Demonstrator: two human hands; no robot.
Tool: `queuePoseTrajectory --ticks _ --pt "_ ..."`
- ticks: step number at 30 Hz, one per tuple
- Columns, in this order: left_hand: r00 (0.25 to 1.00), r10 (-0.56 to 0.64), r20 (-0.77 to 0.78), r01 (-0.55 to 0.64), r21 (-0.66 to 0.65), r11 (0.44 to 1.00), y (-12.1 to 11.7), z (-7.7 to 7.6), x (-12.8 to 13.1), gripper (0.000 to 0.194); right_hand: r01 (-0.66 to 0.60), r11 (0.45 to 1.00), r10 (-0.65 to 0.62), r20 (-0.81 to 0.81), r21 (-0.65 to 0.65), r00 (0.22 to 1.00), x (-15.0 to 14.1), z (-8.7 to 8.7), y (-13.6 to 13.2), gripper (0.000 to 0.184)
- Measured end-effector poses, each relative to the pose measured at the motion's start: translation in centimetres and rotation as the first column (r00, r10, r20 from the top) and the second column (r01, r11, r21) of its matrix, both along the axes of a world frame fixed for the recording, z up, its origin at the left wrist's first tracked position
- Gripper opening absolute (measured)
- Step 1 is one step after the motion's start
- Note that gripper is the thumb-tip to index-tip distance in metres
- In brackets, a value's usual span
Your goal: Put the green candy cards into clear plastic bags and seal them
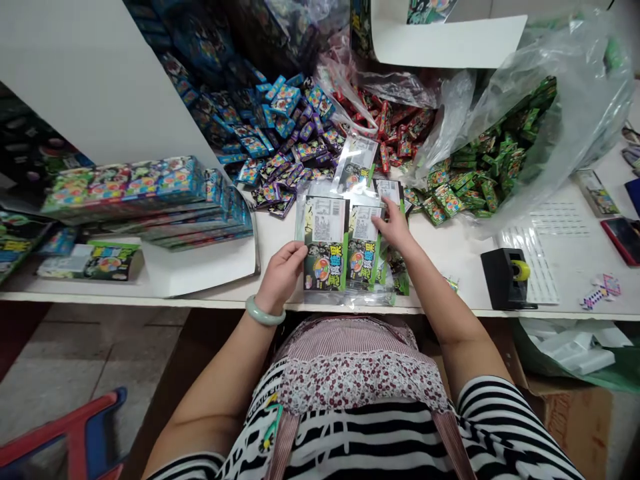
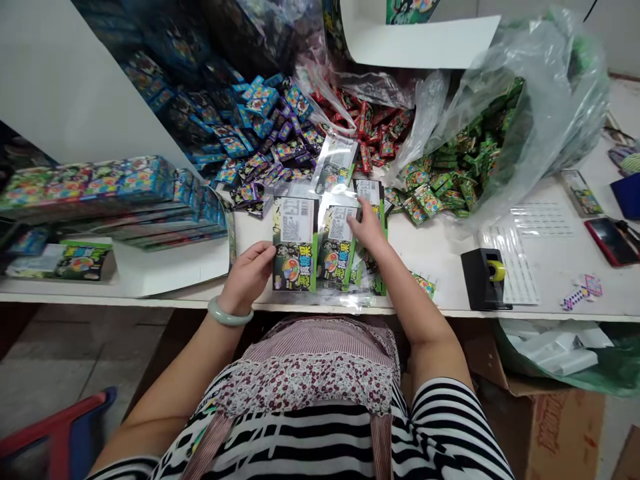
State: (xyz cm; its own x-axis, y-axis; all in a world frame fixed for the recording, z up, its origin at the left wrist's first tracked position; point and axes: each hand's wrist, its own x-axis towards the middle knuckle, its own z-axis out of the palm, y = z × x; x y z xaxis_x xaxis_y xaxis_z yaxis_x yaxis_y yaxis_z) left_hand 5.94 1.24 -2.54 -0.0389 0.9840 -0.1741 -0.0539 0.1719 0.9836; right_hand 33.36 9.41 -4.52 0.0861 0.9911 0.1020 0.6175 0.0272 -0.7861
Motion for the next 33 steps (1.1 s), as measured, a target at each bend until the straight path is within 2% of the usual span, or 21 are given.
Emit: queuePoseTrajectory --ticks 3,5,6,8,10,13,15,17,18,20,22,23,24,26,28,30,33 --pt "0.996 -0.084 -0.009 0.084 -0.029 0.996 -0.5 0.4 -0.7 0.045 -0.002 0.988 -0.026 0.186 0.152 0.982 -1.0 2.5 -1.8 0.052" --pt "0.978 -0.188 -0.088 0.188 -0.009 0.982 -0.8 0.8 -0.5 0.043 -0.135 0.961 0.077 0.236 0.243 0.969 -2.1 4.6 -3.2 0.041" --pt "0.962 -0.234 -0.142 0.238 0.014 0.971 -1.0 1.0 -0.3 0.041 -0.212 0.946 0.147 0.258 0.244 0.955 -2.6 5.6 -3.8 0.036" --pt "0.927 -0.291 -0.238 0.314 0.067 0.947 -1.2 1.6 0.2 0.038 -0.32 0.931 0.265 0.278 0.176 0.923 -3.4 7.0 -4.6 0.028" --pt "0.895 -0.318 -0.313 0.368 0.114 0.923 -1.3 2.2 0.5 0.035 -0.351 0.932 0.322 0.234 0.094 0.917 -3.7 7.7 -4.9 0.021" --pt "0.852 -0.322 -0.412 0.427 0.194 0.883 -1.7 3.5 0.4 0.029 -0.375 0.926 0.369 0.089 0.053 0.925 -3.5 8.1 -5.2 0.02" --pt "0.819 -0.328 -0.471 0.479 0.246 0.842 -2.0 4.4 0.3 0.024 -0.445 0.896 0.445 -0.032 0.005 0.895 -3.1 8.6 -5.3 0.022" --pt "0.781 -0.333 -0.529 0.53 0.278 0.801 -2.2 5.5 0.2 0.021 -0.56 0.823 0.53 -0.228 -0.094 0.817 -2.8 9.4 -5.5 0.02" --pt "0.763 -0.323 -0.56 0.546 0.291 0.786 -2.3 6.0 0.2 0.02 -0.633 0.76 0.559 -0.346 -0.148 0.753 -2.7 9.9 -5.5 0.018" --pt "0.732 -0.278 -0.622 0.563 0.321 0.762 -2.3 7.0 0.3 0.02 -0.773 0.6 0.596 -0.529 -0.207 0.604 -2.5 10.8 -5.4 0.022" --pt "0.701 -0.226 -0.676 0.583 0.36 0.728 -2.1 7.7 0.4 0.018 -0.856 0.467 0.655 -0.565 -0.221 0.502 -2.6 11.5 -5.4 0.027" --pt "0.683 -0.211 -0.699 0.603 0.377 0.703 -1.9 7.9 0.4 0.018 -0.862 0.452 0.686 -0.529 -0.228 0.499 -2.8 11.6 -5.4 0.025" --pt "0.664 -0.199 -0.721 0.625 0.389 0.677 -1.8 8.1 0.5 0.018 -0.844 0.482 0.702 -0.472 -0.236 0.533 -3.0 11.6 -5.4 0.02" --pt "0.633 -0.129 -0.764 0.643 0.425 0.637 -1.6 8.2 0.6 0.017 -0.765 0.599 0.672 -0.371 -0.238 0.641 -3.4 11.3 -5.3 0.011" --pt "0.595 0.029 -0.803 0.612 0.476 0.631 -1.5 8.0 0.7 0.019 -0.696 0.688 0.605 -0.368 -0.205 0.706 -3.6 11.0 -5.1 0.011" --pt "0.531 0.188 -0.826 0.581 0.516 0.629 -1.4 7.7 0.9 0.031 -0.7 0.697 0.588 -0.437 -0.153 0.681 -3.5 11.0 -4.7 0.014" --pt "0.449 0.25 -0.858 0.606 0.498 0.621 -1.0 7.3 0.8 0.036 -0.742 0.665 0.624 -0.485 -0.082 0.613 -3.6 11.6 -4.0 0.016"
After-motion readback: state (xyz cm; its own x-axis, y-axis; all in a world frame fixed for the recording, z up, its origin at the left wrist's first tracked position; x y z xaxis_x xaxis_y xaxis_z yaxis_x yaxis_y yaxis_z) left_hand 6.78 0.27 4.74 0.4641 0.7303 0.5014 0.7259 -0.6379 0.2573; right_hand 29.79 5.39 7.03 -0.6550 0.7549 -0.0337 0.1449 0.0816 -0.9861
